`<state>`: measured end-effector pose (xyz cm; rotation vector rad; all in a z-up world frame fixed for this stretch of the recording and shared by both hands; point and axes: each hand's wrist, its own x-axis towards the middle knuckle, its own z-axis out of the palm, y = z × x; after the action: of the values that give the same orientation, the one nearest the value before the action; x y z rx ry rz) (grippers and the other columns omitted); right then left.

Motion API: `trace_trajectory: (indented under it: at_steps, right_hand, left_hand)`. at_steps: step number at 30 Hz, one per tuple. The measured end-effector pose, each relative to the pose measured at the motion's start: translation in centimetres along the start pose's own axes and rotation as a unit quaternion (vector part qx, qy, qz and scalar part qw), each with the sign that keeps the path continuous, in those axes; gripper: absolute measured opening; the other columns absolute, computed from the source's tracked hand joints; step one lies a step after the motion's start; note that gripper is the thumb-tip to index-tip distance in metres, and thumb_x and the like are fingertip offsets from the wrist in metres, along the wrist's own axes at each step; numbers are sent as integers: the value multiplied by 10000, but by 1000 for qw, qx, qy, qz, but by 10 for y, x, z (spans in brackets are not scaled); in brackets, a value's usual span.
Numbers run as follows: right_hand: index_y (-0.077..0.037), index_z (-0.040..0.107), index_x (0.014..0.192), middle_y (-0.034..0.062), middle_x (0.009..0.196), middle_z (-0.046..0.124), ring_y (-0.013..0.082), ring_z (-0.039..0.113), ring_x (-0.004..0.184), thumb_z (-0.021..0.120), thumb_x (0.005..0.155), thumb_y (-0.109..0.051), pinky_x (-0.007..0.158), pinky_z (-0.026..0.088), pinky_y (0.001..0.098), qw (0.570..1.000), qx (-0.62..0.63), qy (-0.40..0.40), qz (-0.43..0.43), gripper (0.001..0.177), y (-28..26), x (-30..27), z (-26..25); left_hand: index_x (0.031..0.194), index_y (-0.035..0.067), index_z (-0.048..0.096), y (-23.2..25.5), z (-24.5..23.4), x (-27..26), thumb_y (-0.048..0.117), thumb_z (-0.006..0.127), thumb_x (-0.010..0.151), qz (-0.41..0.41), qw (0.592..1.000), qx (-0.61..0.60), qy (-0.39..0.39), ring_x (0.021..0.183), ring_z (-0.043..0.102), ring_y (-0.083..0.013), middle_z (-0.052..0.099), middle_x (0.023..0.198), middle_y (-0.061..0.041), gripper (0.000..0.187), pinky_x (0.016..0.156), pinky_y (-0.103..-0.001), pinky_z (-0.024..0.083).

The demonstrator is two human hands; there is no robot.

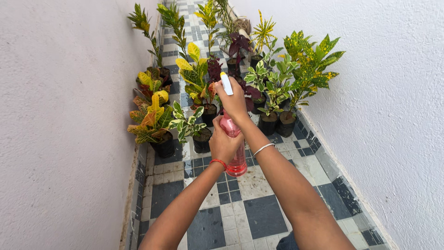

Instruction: The person sits on a tiled floor and uses a pink spray bottle to mist a row of potted plants lined against a white wall. They systematically spray each plant's leaves and soil, moving from one end of the row to the other.

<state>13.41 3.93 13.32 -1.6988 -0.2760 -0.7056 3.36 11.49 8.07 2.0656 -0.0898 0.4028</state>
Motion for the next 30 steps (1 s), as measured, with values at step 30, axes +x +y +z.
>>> trace_trajectory:
  at_steps: [30]
  right_hand:
    - [-24,664,1041,83,731,689,183,665,635,629,976,-255,602,505,340,992,29,-116,-30,242,-56,-36,73]
  left_hand:
    - [1422,92,335,-38,-59,-25,431,851,703,-53,995,-43,66,1172,651,-397,610,1330,-220,948,946,-469,523]
